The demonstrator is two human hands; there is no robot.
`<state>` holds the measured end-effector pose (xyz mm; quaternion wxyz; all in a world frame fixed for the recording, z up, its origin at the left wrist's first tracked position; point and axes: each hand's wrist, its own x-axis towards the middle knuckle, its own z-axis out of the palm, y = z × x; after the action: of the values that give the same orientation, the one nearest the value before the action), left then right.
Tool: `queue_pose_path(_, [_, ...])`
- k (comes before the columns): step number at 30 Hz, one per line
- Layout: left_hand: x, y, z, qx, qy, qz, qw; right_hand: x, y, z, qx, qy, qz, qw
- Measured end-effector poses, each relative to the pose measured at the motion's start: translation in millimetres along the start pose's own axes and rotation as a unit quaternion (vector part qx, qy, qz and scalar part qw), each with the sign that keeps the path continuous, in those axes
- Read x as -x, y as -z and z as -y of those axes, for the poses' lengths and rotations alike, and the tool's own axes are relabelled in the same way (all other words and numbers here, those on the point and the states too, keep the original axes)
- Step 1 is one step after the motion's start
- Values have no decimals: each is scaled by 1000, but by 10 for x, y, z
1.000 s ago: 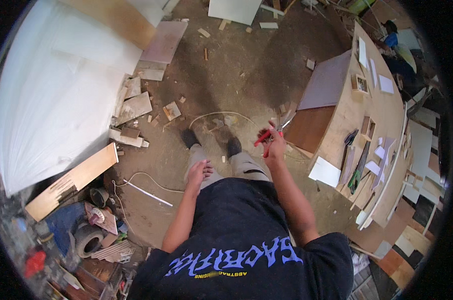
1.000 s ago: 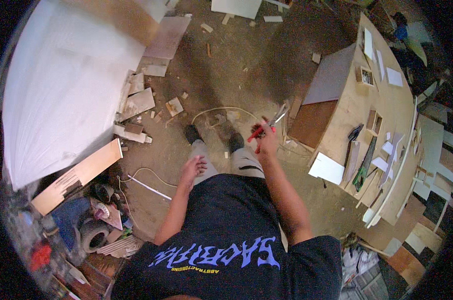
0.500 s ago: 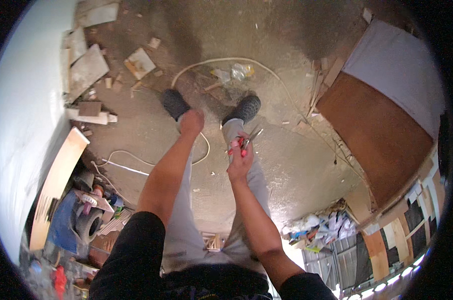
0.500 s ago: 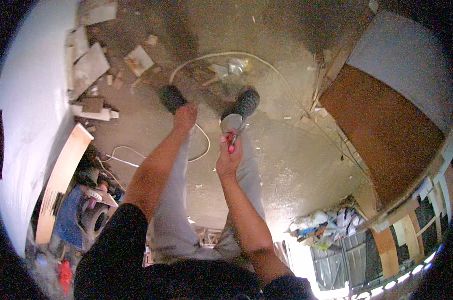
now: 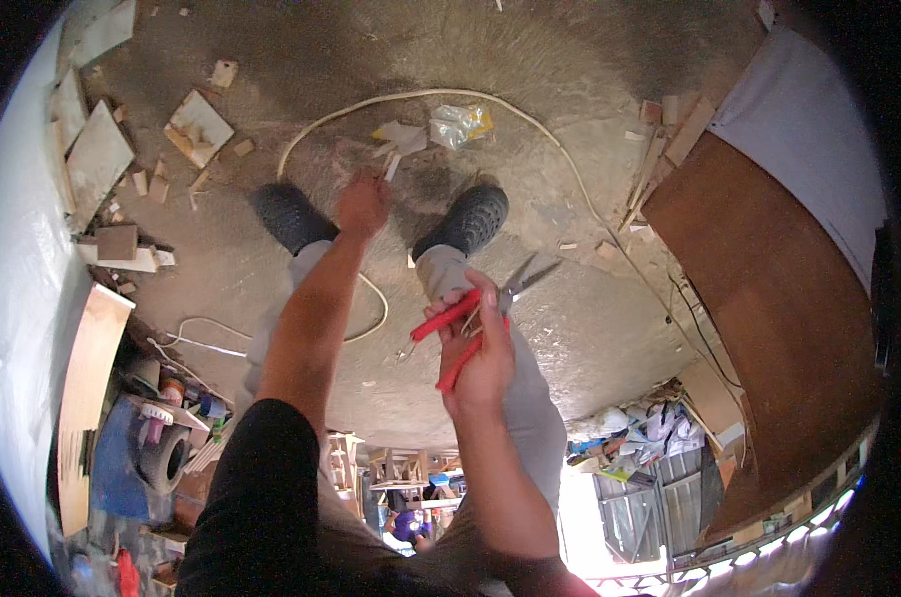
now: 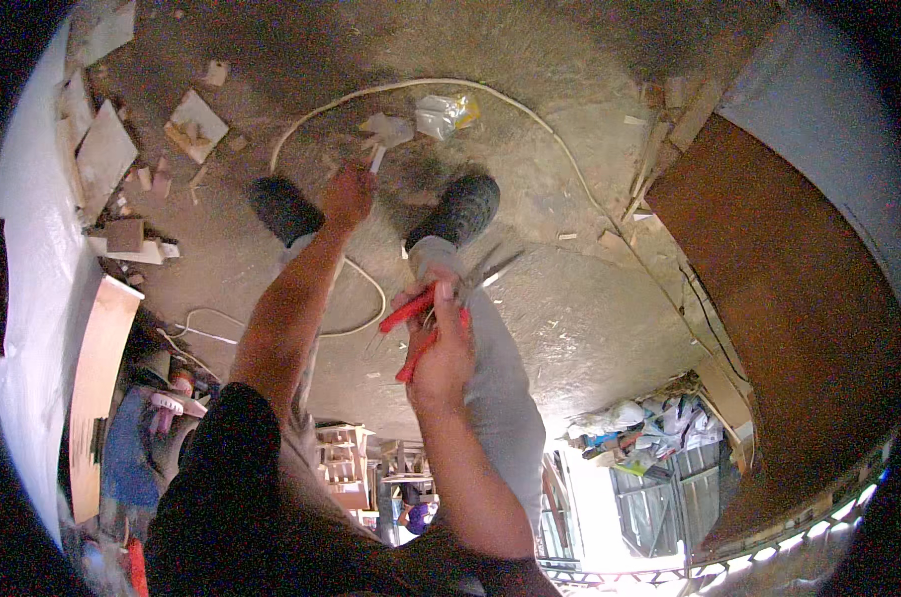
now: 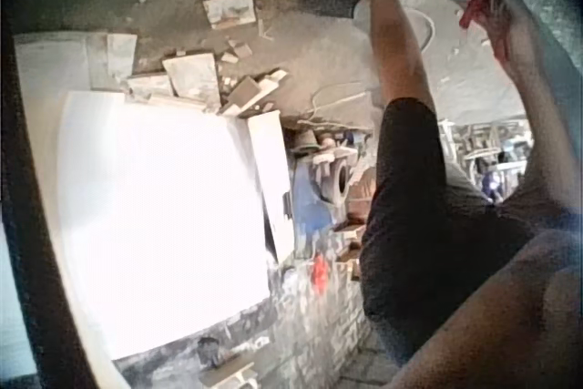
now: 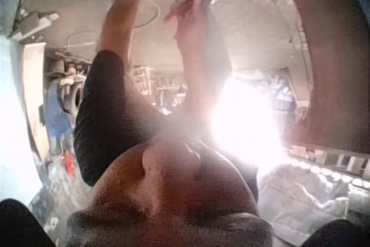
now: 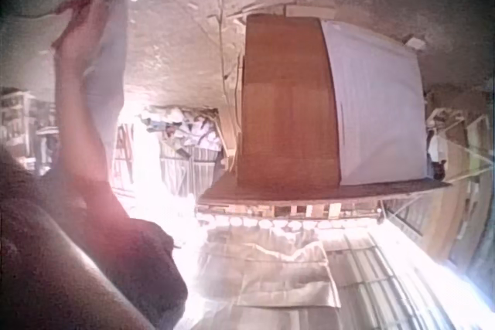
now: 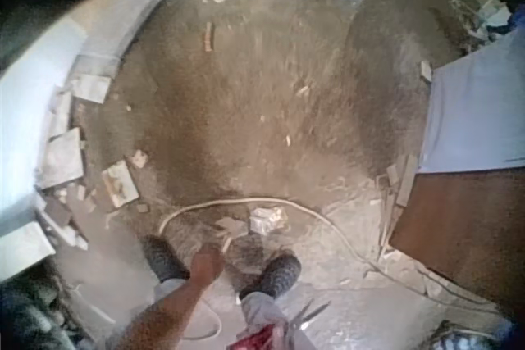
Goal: The person is crafting a wooden airplane model by sanding small wooden pieces and using a hammer to tap components into place.
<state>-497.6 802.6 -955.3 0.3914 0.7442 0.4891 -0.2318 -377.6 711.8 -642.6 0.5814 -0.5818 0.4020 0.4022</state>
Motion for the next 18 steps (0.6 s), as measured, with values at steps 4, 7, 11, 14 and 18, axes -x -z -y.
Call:
queue_pose_path(4, [806, 833, -736, 190, -79, -67, 976, 92, -12, 145, 121, 96, 44, 987])
queue_pose_path(7, [1779, 1899, -1508, 528, 36, 70, 845, 405, 10, 382, 243, 197, 73, 947])
queue_pose_path(11, [3078, 3220, -2143, 554, -26, 76, 829, 1481, -91, 997, 266, 250, 186, 912])
queue_pose_path(14, [3987, 3876, -2438, 551, -55, 102, 827, 2640, -109, 1641, 301, 268, 272, 874])
queue_pose_path(18, [4860, 4485, -2892, 621, -119, 119, 766, 3755, 16, 2226, 287, 293, 357, 839])
